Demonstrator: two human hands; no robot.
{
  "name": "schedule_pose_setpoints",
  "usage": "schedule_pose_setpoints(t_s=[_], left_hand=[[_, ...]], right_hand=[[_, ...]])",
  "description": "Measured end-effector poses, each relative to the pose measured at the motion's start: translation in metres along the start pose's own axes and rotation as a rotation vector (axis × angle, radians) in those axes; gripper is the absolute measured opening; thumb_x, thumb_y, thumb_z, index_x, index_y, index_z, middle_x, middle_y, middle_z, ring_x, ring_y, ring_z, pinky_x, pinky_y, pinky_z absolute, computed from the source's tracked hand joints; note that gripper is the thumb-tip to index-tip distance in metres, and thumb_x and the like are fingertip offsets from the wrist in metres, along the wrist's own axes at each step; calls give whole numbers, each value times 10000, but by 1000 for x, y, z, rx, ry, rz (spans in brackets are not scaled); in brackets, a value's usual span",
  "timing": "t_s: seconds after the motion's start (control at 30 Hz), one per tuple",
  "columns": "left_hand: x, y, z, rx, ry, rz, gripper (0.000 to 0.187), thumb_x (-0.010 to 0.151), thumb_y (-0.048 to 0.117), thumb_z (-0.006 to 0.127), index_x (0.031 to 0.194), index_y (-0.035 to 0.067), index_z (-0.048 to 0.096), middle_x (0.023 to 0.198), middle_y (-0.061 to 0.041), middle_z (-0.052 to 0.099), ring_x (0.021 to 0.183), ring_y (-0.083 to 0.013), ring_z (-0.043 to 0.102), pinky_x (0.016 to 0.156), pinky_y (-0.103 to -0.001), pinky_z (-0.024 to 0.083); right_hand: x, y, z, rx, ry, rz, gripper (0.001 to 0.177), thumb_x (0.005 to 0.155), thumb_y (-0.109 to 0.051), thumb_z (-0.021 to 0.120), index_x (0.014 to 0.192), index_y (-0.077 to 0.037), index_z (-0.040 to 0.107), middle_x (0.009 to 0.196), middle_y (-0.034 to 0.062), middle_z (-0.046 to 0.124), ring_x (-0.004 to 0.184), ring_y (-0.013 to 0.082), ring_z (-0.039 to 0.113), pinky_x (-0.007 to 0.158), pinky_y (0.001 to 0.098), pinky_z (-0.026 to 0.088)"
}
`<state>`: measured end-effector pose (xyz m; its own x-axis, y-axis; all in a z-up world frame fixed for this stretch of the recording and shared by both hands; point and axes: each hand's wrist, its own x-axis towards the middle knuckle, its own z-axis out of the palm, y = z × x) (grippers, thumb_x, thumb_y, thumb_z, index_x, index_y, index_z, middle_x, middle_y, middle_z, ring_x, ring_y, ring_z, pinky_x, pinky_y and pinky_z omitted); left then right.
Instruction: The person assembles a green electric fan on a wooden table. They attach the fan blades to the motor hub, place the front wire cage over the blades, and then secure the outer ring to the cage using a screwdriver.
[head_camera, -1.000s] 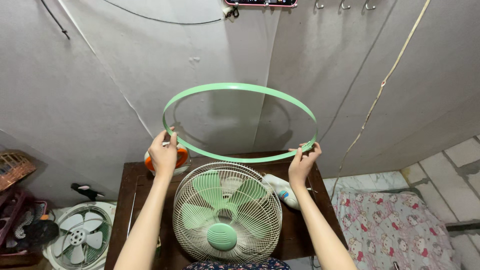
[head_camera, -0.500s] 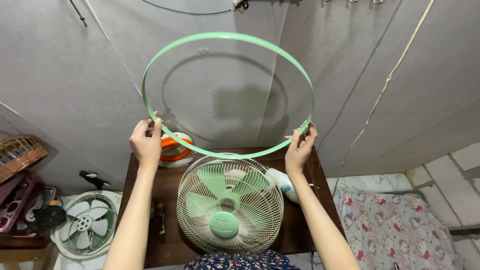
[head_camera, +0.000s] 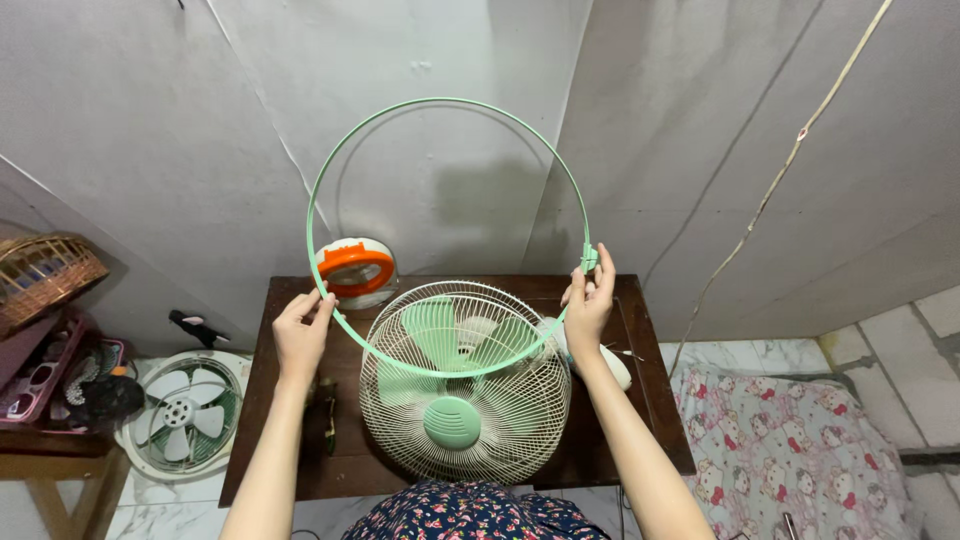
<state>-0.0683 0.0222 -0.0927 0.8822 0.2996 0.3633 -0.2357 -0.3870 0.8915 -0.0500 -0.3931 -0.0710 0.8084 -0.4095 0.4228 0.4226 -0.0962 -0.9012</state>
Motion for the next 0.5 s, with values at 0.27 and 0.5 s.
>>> schedule_pose_setpoints(t_s=[0.27,0.5], left_hand=[[-55,-53,-2,-65,-65,-92,324,970,106,710,1259,-40,711,904,-57,722,752,-84,659,699,-218,503],[-87,-73,-13,4,-79,-147,317,972,90,702,1256,-49,712,891,-64,729,754,-100,658,698,-227,512]], right_hand=[[-28,13,-12,-39,-123,78,508,1043,-53,565,1528,-10,421,1017,28,588,697,44,510,593,217,462],[-40,20,-19,-81,-132,34,447,1062,-65,546,1491,5,445,1074,16,593,905,63,579,816,227,516]])
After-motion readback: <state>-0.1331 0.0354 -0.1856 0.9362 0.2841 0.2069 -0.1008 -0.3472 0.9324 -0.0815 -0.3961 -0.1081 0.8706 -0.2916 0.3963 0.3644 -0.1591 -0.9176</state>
